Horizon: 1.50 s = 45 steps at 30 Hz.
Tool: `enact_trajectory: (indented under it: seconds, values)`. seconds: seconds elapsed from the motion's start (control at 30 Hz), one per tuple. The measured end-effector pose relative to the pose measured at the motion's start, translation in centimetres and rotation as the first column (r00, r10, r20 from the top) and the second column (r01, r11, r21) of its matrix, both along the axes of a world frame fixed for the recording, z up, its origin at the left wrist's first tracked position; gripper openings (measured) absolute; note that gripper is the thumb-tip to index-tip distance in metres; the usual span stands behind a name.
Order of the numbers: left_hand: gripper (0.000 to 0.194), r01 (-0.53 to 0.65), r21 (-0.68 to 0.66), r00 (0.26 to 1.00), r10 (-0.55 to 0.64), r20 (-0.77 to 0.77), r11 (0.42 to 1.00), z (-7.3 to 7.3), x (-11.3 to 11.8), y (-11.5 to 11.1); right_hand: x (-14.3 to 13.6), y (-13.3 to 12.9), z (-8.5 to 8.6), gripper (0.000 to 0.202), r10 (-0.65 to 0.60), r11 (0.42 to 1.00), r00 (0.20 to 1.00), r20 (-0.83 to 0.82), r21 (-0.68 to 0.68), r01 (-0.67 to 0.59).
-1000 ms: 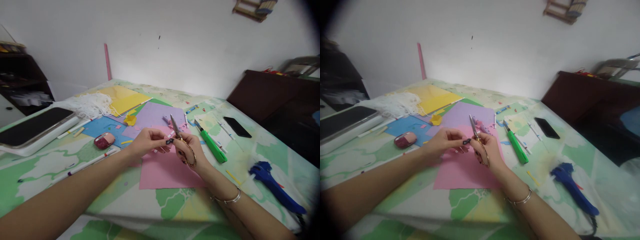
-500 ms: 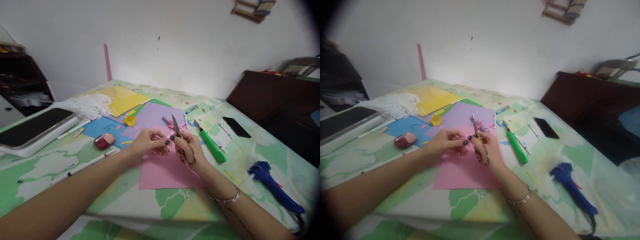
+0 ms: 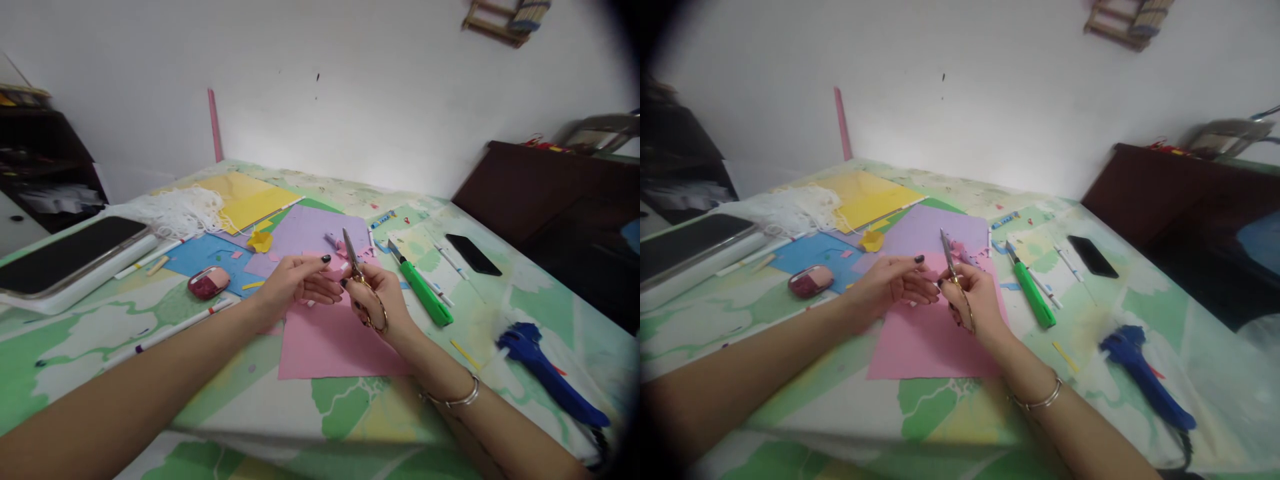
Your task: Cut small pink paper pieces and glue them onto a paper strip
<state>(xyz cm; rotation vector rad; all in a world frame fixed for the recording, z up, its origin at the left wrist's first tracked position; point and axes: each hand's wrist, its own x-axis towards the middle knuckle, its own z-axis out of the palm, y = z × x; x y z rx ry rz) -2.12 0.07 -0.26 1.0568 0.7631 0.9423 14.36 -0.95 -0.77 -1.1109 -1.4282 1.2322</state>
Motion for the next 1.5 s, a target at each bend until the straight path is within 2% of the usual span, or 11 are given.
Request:
enact_trajectory:
  seconds: [0.07,0.2,0.4,0.53,0.77,0.87,0.93,1.0,1.13,1.3,1.5]
  values:
    - [0.037,-0.005,-0.013,1.000,0.005,0.024,1.000,0.0,0.0,0.0,-0.1,-0.1,0.1,0.012,-0.013,1.000,1.000,-0.001,0.000,0.013]
    - [0.034,0.007,-0.023,1.000,-0.007,0.012,1.000,-0.1,0.0,0.0,0.0,-0.1,0.1,0.015,-0.033,0.999,0.998,-0.044,-0.017,0.033]
    - [0.024,0.021,0.090,0.986,-0.006,-0.165,0.996,-0.2,-0.1,0.0,0.2,0.1,0.0,0.015,0.033,0.998,0.998,-0.044,-0.058,-0.036]
    - [0.021,0.038,0.110,0.965,-0.007,-0.264,0.993,-0.4,0.0,0.2,0.3,0.1,0.0,0.013,0.047,0.996,0.999,-0.010,-0.069,-0.048]
    - [0.016,0.124,0.103,0.959,-0.093,-0.267,0.987,-0.2,0.0,0.1,0.1,0.0,0.1,0.014,0.055,0.998,0.998,0.013,-0.043,-0.055]
    - [0.013,0.065,0.104,0.975,-0.041,-0.220,0.992,0.0,0.0,-0.1,0.0,-0.1,0.1,0.020,0.020,0.999,1.000,0.003,-0.029,-0.020]
    - [0.012,-0.008,0.104,0.989,0.023,-0.145,0.995,0.0,0.0,-0.2,0.0,-0.2,0.0,0.024,-0.035,0.999,0.998,0.042,0.035,0.034]
    - [0.012,-0.068,0.087,0.996,0.073,-0.046,0.994,0.1,0.0,-0.3,-0.2,-0.5,0.0,0.025,-0.096,0.984,0.986,0.135,0.162,0.074]
    - [0.012,-0.118,0.044,0.988,0.113,0.104,0.992,0.2,0.2,-0.4,-0.6,-1.3,-0.3,0.024,-0.215,0.916,0.891,0.400,0.398,0.042]
    - [0.009,-0.158,0.080,0.978,0.145,0.148,0.984,0.3,0.5,-0.5,-1.2,-2.0,-0.3,0.023,-0.309,0.871,0.768,0.561,0.491,-0.008]
    - [0.017,-0.191,0.093,0.977,0.181,0.111,0.977,0.2,0.4,-0.6,-1.1,-2.0,-0.5,0.026,-0.388,0.837,0.716,0.581,0.547,0.009]
